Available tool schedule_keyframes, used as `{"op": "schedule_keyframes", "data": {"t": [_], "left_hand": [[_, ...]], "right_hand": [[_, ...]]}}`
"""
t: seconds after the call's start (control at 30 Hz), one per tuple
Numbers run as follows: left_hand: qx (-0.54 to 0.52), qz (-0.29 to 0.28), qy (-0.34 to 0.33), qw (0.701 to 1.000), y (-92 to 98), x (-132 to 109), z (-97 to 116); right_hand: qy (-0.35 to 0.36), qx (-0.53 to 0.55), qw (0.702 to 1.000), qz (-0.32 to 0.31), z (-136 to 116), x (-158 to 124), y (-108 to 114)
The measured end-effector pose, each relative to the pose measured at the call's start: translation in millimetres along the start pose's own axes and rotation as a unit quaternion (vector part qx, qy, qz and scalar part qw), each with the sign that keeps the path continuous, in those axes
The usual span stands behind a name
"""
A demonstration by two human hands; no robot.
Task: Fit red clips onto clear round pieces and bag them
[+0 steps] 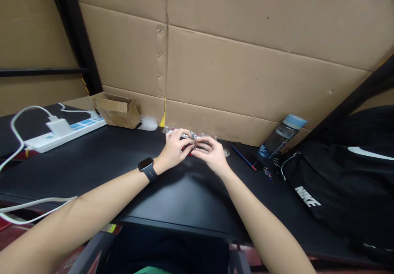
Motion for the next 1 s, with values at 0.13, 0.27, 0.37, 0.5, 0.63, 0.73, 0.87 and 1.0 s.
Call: {"op": "schedule_keyframes", "data": {"t": [0.13, 0.27, 0.37, 0.5, 0.63, 0.73, 0.87, 1.0], "left_hand": [[0.018, 0.003, -0.031, 0.999, 5.1, 2, 5], [0.024, 0.007, -0.043, 0.999, 10.2, 5, 6], [0.021, 0.015, -0.026, 0.999, 12.1, 6, 1], [0.008, 0.007, -0.018, 1.000, 9.4, 6, -1], [-0.007, 0.003, -0.034, 0.999, 7.1, 5, 1], [-0.019, -0.013, -0.032, 0.999, 3.9, 4, 0], [-0.035, -0.032, -0.033, 0.998, 2.9, 5, 2], [-0.055, -0.037, -0.008, 0.998, 6.9, 7, 4]], "right_hand": [[-0.005, -0.012, 1.000, 0.016, 0, -1, 1], [0.015, -0.041, 0.999, 0.014, -3, 2, 4], [0.033, -0.077, 0.996, 0.001, -4, 5, 5], [0.075, -0.147, 0.986, -0.019, -8, 5, 6], [0.156, -0.242, 0.957, -0.029, -22, 0, 2], [0.201, -0.287, 0.936, -0.042, -31, -5, -4], [0.221, -0.302, 0.926, -0.039, -38, -5, -4], [0.243, -0.316, 0.916, -0.045, -40, -6, -3]]}}
Point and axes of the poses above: each hand's wrist, its own x-axis towards the middle knuckle, its own y-axis out of the back of the hand, z = x × y, the point moved 8 cm from there along x, towards the middle knuckle, and after that the axes turned 10 degrees about z, right-handed, at the moved point
